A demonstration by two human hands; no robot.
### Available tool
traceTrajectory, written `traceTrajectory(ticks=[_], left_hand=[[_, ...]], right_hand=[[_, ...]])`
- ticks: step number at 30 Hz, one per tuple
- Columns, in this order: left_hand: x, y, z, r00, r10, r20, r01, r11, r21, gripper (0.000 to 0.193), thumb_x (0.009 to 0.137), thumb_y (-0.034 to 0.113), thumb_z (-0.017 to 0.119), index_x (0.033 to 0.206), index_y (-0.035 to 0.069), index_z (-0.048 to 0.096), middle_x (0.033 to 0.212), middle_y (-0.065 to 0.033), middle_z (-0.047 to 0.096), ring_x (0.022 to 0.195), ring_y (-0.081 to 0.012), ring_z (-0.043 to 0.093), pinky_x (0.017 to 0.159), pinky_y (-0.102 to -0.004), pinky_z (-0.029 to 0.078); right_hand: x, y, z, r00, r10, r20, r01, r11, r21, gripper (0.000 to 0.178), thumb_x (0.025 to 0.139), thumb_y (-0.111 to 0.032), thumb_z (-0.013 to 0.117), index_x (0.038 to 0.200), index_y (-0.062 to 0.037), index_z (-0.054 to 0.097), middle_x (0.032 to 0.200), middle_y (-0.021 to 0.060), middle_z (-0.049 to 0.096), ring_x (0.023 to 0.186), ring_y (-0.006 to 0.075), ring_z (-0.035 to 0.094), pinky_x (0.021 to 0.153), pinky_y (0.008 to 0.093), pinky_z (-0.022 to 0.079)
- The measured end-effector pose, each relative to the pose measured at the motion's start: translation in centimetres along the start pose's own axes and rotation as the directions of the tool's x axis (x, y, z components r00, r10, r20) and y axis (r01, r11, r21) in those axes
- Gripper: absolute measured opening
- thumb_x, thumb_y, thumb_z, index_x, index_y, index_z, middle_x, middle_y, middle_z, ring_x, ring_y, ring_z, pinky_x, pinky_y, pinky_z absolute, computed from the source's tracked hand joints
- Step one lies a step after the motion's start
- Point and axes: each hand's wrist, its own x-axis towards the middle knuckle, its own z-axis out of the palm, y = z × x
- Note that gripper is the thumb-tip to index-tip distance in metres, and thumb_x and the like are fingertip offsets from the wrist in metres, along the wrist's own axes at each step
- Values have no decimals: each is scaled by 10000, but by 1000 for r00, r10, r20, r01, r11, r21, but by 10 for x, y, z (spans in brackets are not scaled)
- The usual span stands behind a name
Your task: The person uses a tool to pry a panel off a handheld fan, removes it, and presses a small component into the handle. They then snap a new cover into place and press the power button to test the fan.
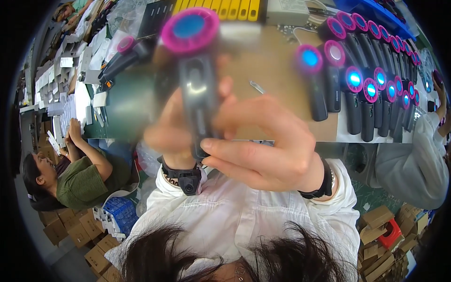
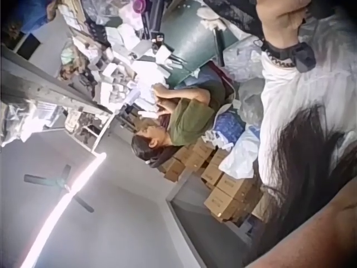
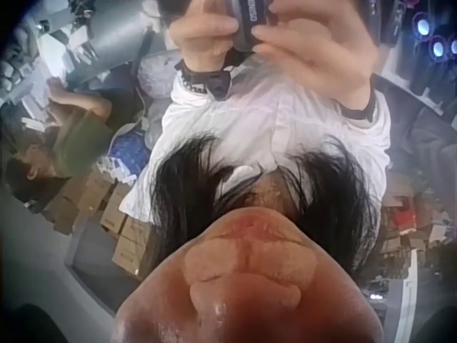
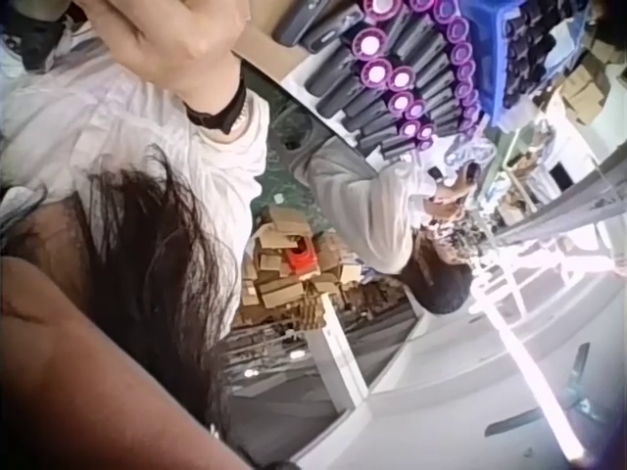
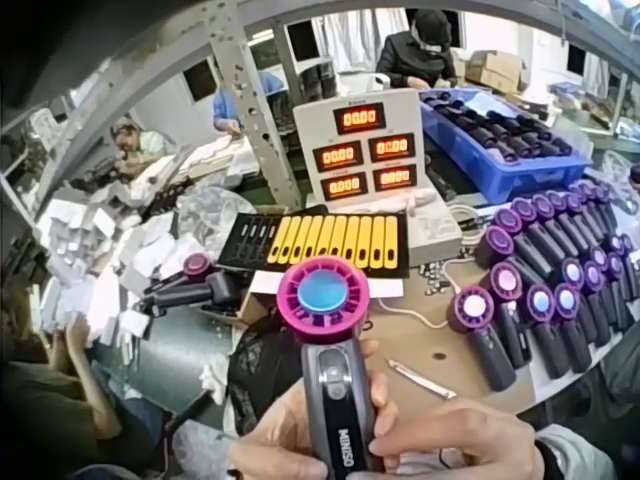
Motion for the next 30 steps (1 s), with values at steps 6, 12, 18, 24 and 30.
traceTrajectory(ticks=[6,12,18,24,30], left_hand=[[0,-2,-4,999,20,48,-20,1000,-1,918,461,13,534,1326,-13,229,1085,-129,467,957,-284,513,779,-398,509],[2,-1,3,1000,14,-3,-14,1000,2,839,557,35,563,1326,-10,231,1050,-129,474,912,-254,524,740,-373,524],[3,-3,10,991,62,-120,-54,996,70,634,750,108,568,1300,0,272,982,-119,493,832,-203,541,621,-313,536],[2,-2,11,966,105,-237,-51,974,222,459,845,163,501,1240,-2,335,881,-110,520,685,-165,560,506,-279,512],[2,-3,10,963,131,-237,-65,961,268,433,854,169,478,1226,-11,346,842,-110,526,632,-154,560,491,-275,505]], right_hand=[[1,1,0,999,46,14,-46,998,47,289,579,-96,786,846,-69,680,928,136,552,739,187,530,624,270,432],[0,1,2,998,55,-11,-54,996,77,285,578,-69,771,848,-72,684,923,132,547,747,192,531,610,264,434],[-1,0,10,1000,14,-13,-15,998,-61,293,542,-41,758,825,-75,689,898,93,540,707,173,536,586,254,433],[-4,-1,20,999,-24,-29,19,985,-172,304,514,-36,754,807,-78,687,878,60,538,671,157,535,577,250,431],[-4,0,22,999,-33,-40,26,985,-171,304,518,-37,752,812,-78,686,870,58,536,668,158,532,573,250,432]])
